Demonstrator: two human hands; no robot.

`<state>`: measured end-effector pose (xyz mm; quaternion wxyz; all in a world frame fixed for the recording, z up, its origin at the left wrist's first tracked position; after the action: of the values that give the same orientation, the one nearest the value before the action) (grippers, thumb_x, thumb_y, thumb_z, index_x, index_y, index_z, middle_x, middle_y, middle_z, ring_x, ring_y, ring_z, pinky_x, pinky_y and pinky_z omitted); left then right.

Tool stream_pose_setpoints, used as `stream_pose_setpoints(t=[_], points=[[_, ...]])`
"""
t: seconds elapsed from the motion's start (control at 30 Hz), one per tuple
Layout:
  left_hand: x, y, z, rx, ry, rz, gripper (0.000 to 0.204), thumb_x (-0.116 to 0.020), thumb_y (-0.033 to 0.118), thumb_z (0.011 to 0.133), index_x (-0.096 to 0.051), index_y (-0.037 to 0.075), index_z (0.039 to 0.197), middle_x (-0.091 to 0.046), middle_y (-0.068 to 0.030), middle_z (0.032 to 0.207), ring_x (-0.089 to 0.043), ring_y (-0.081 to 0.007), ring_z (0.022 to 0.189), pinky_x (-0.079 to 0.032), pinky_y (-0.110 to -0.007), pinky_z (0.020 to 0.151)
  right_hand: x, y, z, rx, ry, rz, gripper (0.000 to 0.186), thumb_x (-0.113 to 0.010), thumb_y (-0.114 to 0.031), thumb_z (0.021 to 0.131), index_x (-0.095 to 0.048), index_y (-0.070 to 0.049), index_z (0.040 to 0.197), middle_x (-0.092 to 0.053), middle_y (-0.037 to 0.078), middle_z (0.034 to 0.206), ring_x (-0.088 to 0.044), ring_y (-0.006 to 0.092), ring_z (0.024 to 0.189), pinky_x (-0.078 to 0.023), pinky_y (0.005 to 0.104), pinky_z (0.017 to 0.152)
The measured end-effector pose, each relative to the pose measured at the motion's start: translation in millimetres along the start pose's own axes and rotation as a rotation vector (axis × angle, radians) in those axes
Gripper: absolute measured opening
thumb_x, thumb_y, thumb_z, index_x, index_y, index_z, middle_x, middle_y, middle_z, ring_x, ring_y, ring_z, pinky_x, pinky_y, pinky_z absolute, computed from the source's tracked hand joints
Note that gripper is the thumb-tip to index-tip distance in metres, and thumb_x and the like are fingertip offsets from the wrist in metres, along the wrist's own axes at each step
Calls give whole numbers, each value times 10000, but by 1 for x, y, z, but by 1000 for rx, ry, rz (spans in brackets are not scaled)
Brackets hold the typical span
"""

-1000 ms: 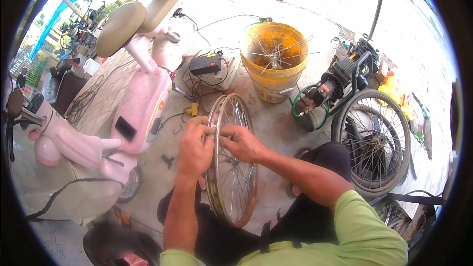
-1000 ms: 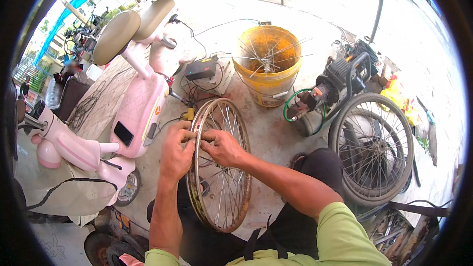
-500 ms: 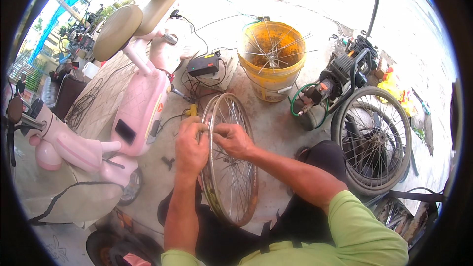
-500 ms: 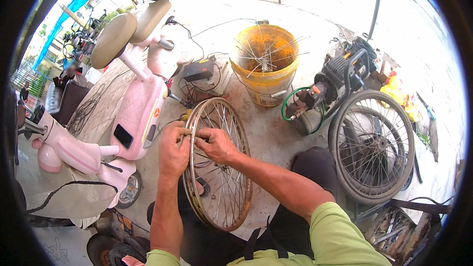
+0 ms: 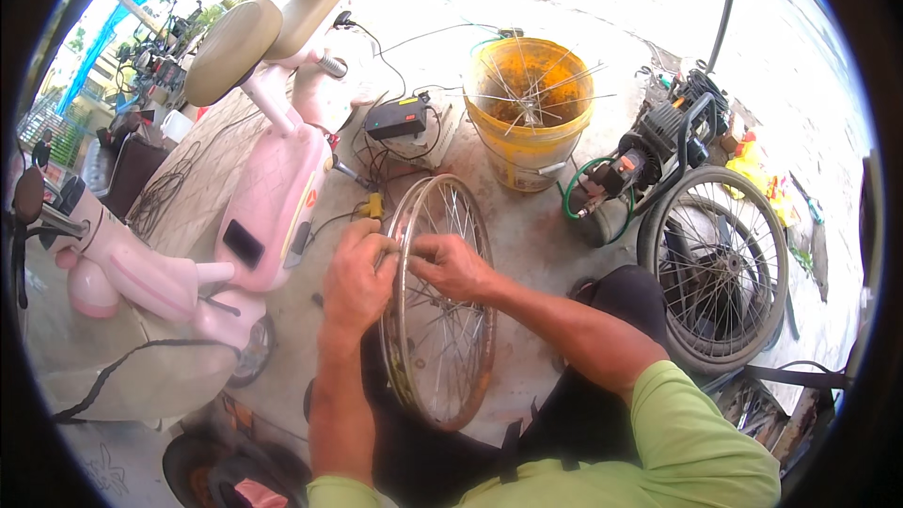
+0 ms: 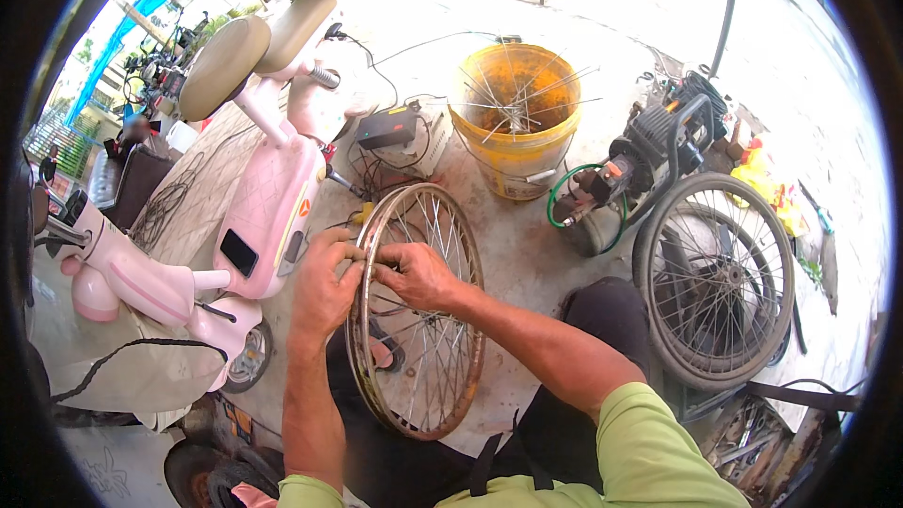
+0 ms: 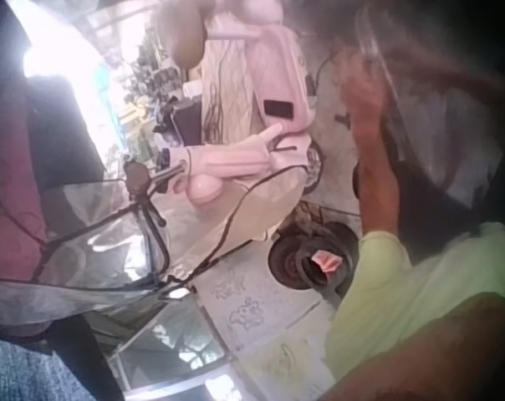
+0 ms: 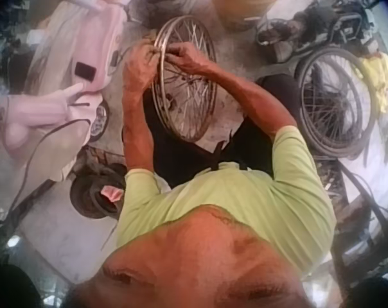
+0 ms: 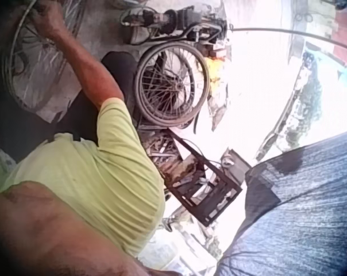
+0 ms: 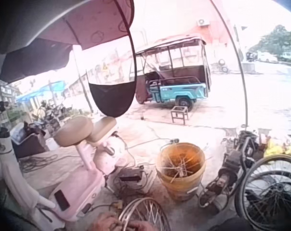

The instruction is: The person sits on the ground and repeatedly adjusts the spokes of a bicycle wheel by hand, rotating the wheel to access different sections. The person handles the wheel rim and spokes throughout the clip.

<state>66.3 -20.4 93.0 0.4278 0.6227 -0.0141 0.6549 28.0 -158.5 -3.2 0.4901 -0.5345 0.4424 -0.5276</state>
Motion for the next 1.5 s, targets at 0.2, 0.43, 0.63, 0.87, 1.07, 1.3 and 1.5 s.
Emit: stream_pose_setpoints(t=[0.2, 0.43, 0.63, 0.87, 1.07, 1.3, 1.5], points=[[-1, -8, 5, -10, -98, -135, 153, -741, 50, 840, -736, 8, 988, -679, -182, 1291, -650, -393, 1194, -536, -450, 994, -1, 2, -1, 74, 20, 12, 264, -728, -237, 1002, -740, 3, 1111, -720, 182, 882, -659, 238, 791, -546, 406, 765], [-10, -9, -6, 128, -123, -416, 142, -714, -6, 835, -751, -14, 972, -670, -194, 1357, -626, -363, 1288, -473, -426, 1112, -1, 1, -14, 107, 95, 20, 227, -775, -221, 951, -753, -8, 1029, -740, 186, 889, -721, 347, 808, -561, 430, 729], [-4, -1, -12, 96, -94, -313, 176, -716, 10, 855, -752, 5, 1027, -651, -218, 1391, -604, -387, 1324, -457, -438, 1136, 1, -4, -16, 103, 57, 2, 236, -766, -230, 966, -762, -21, 1075, -743, 183, 928, -723, 351, 845, -557, 439, 749], [-3, 6, -7, 17, -58, -187, 164, -723, 10, 849, -735, 9, 1013, -663, -213, 1362, -617, -395, 1290, -467, -454, 1118, -1, 3, -12, 231, 76, -2, 274, -766, -265, 982, -767, -43, 1141, -718, 175, 956, -703, 376, 895, -552, 447, 786], [-13, -1, -9, 112, -111, -354, 144, -715, -14, 847, -716, -1, 991, -667, -203, 1353, -623, -379, 1281, -471, -442, 1115, 0, 4, -16, 173, 89, -14, 212, -771, -187, 963, -767, -31, 1107, -734, 149, 980, -714, 315, 905, -558, 412, 805], [-6, 8, -9, -19, 32, -94, 141, -711, 2, 871, -738, -8, 1008, -654, -188, 1374, -633, -372, 1267, -594, -433, 923, 3, 2, -15, 155, 108, 31, 252, -764, -230, 978, -759, -2, 1086, -723, 178, 969, -710, 348, 906, -554, 429, 803], [-10, 3, -6, 16, -77, -198, 132, -709, 1, 860, -724, -10, 991, -661, -200, 1357, -620, -392, 1282, -580, -428, 948, 1, 8, -13, 174, 74, 39, 260, -772, -246, 976, -754, -3, 1067, -714, 177, 947, -701, 348, 882, -546, 431, 779]])
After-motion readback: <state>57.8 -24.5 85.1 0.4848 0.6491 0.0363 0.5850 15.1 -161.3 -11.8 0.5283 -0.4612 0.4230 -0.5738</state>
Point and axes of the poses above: each hand's wrist, its own z-axis towards the middle knuckle, its own x-axis out of the back of the hand, y = z × x, the point moved 6 cm from there along z, towards the middle knuckle
